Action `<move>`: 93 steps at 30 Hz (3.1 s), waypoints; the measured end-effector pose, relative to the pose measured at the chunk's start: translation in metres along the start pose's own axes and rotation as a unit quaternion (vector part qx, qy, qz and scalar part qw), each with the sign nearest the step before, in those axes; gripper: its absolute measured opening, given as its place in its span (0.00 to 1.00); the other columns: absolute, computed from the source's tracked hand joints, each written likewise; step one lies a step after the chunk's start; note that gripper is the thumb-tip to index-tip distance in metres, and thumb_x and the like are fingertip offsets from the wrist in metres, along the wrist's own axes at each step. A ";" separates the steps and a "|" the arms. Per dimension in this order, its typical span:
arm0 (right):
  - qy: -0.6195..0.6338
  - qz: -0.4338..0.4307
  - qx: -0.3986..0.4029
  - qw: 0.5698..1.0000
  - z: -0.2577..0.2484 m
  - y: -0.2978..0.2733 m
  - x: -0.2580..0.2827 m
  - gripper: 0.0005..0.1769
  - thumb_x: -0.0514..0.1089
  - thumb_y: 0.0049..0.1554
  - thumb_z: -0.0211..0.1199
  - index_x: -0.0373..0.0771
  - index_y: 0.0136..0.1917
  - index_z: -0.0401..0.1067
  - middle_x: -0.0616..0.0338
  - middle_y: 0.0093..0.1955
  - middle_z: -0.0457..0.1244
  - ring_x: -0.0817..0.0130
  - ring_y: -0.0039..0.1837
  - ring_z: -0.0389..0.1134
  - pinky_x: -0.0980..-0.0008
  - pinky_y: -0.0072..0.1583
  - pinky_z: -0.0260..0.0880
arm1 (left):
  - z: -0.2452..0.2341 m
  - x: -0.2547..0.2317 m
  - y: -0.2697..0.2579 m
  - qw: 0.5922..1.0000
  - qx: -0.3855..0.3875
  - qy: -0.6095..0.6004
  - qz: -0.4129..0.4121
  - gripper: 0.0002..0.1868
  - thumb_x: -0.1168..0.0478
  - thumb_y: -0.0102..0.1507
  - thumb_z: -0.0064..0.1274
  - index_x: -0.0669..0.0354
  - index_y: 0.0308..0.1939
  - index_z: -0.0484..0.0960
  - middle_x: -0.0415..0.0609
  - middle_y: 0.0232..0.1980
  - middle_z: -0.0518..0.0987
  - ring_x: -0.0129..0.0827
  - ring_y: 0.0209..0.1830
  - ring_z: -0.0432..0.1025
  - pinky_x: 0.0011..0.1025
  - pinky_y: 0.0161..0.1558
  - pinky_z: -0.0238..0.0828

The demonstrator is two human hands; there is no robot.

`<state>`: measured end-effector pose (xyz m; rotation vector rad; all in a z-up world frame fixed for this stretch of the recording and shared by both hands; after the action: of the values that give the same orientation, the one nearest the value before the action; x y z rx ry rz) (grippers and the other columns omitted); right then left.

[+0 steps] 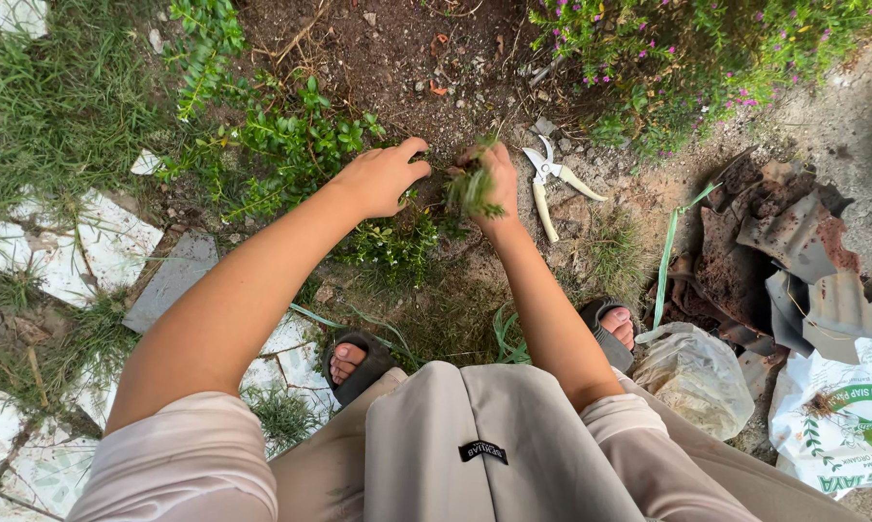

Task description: The person weeds a garden by pulling up plants and roots by hand and cutting stems using shears.

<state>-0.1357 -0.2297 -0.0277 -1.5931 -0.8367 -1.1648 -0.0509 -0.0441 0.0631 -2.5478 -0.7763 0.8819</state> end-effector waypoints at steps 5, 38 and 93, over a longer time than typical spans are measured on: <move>-0.242 -0.116 0.034 0.963 0.001 -0.002 0.012 0.04 0.37 0.57 0.61 0.33 0.43 0.70 0.52 0.48 0.64 0.64 0.46 0.72 0.71 0.50 0.76 | 0.004 0.001 0.000 1.000 0.015 -0.010 -0.007 0.34 0.66 0.52 0.69 0.53 0.62 0.74 0.50 0.75 0.60 0.54 0.59 0.72 0.46 0.60 0.71; -0.582 -0.211 0.061 0.783 -0.006 -0.001 0.001 0.12 0.32 0.56 0.60 0.35 0.54 0.69 0.51 0.49 0.61 0.54 0.55 0.68 0.57 0.53 0.72 | 0.004 -0.004 0.001 0.999 0.014 0.049 -0.012 0.29 0.71 0.54 0.64 0.57 0.59 0.75 0.56 0.68 0.62 0.50 0.64 0.68 0.45 0.63 0.68; -0.275 -0.314 0.086 0.904 -0.019 0.010 0.011 0.19 0.38 0.51 0.80 0.36 0.50 0.72 0.54 0.49 0.66 0.60 0.48 0.70 0.65 0.50 0.74 | 0.009 0.039 0.001 0.876 -0.083 -0.476 0.007 0.07 0.56 0.67 0.56 0.53 0.42 0.82 0.45 0.63 0.80 0.38 0.66 0.73 0.41 0.66 0.69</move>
<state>-0.1288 -0.2512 -0.0187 -1.5626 -1.8786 -1.0174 -0.0304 -0.0206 0.0381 -2.1310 -1.1036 2.2078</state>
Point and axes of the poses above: each hand's wrist, its own y-axis towards the middle knuckle, its own z-axis out of the palm, x = y × z, the point moved 3 cm from there along y, towards the middle knuckle
